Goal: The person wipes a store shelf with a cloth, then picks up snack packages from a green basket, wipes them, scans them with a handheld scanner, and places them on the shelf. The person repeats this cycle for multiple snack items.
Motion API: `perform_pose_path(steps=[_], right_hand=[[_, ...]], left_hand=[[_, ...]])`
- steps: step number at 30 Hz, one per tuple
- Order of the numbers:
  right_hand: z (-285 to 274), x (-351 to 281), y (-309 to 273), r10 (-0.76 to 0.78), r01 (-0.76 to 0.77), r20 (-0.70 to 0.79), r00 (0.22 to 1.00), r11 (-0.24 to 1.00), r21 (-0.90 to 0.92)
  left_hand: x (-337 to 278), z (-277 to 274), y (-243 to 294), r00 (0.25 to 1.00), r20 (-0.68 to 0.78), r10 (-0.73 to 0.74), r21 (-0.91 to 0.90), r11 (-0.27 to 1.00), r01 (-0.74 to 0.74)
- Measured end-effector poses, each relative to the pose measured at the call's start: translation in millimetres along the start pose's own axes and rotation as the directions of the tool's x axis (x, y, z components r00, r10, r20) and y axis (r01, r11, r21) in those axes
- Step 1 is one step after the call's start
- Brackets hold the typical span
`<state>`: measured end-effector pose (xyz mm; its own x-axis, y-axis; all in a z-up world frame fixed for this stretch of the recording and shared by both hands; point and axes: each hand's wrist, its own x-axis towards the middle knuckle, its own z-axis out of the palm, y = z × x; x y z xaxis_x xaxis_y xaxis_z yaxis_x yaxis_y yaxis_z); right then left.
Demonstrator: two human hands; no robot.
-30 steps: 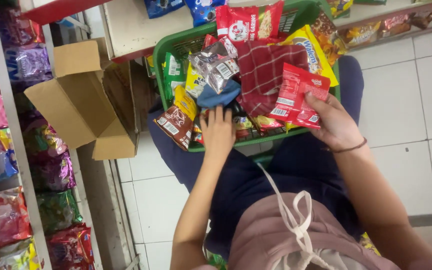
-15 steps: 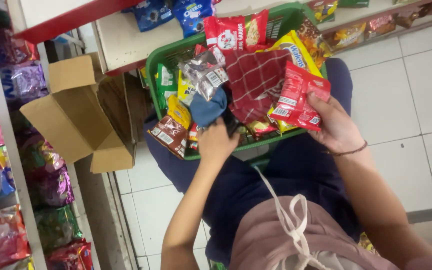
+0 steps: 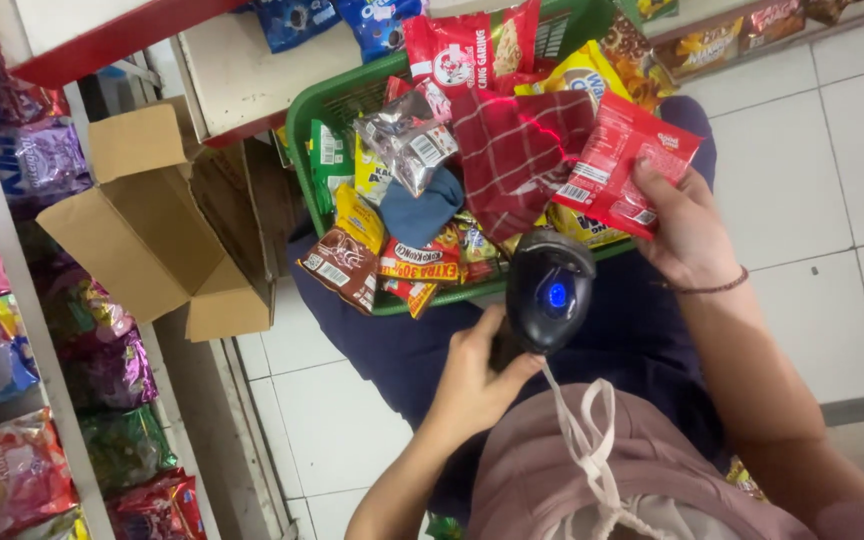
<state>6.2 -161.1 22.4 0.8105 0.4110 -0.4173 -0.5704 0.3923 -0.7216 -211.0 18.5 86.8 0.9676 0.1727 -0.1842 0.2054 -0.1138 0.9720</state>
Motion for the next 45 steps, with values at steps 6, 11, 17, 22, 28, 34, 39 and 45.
perform_pose_path(steps=[6, 11, 17, 22, 28, 34, 39, 45], right_hand=[[-6.9, 2.8, 3.2, -0.014, 0.014, -0.024, 1.000, 1.000, -0.020], [-7.0, 2.1, 3.2, -0.030, 0.030, 0.017, 0.999, 1.000, -0.007], [-15.5, 5.6, 8.2, -0.087, 0.088, 0.026, 0.996, 0.996, -0.016], [-24.6, 6.6, 17.8, -0.092, 0.092, -0.003, 0.996, 0.992, -0.092], [-0.4, -2.2, 16.6, -0.069, 0.080, -0.089, 0.994, 0.989, 0.125], [-24.3, -5.9, 61.1, -0.394, 0.297, 0.283, 0.874, -0.027, -0.954], [9.3, -29.6, 88.1, -0.339, 0.493, 0.362, 0.868, 0.673, -0.552], [60.6, -40.7, 49.8, -0.448, 0.721, 0.590, 0.672, 0.577, -0.384]], left_hand=[[4.3, 2.7, -1.3, 1.000, 0.013, 0.001, -0.035, 0.999, -0.001], [5.1, 4.9, -6.8, 1.000, 0.006, 0.004, -0.082, 0.997, -0.003], [32.0, -7.9, -27.9, 0.926, -0.252, 0.281, 0.424, 0.892, -0.156], [73.3, -39.1, -91.1, 0.917, -0.229, 0.325, 0.874, 0.484, 0.047], [86.0, -47.9, -119.8, 0.948, -0.136, 0.287, 0.939, 0.344, 0.030], [76.9, -2.9, -72.1, 0.928, -0.198, 0.315, 0.758, 0.650, -0.058], [71.6, 28.4, -6.3, 0.876, -0.231, 0.422, 0.293, 0.889, -0.351], [86.0, 24.4, -36.3, 0.895, -0.372, 0.247, -0.169, 0.930, -0.327]])
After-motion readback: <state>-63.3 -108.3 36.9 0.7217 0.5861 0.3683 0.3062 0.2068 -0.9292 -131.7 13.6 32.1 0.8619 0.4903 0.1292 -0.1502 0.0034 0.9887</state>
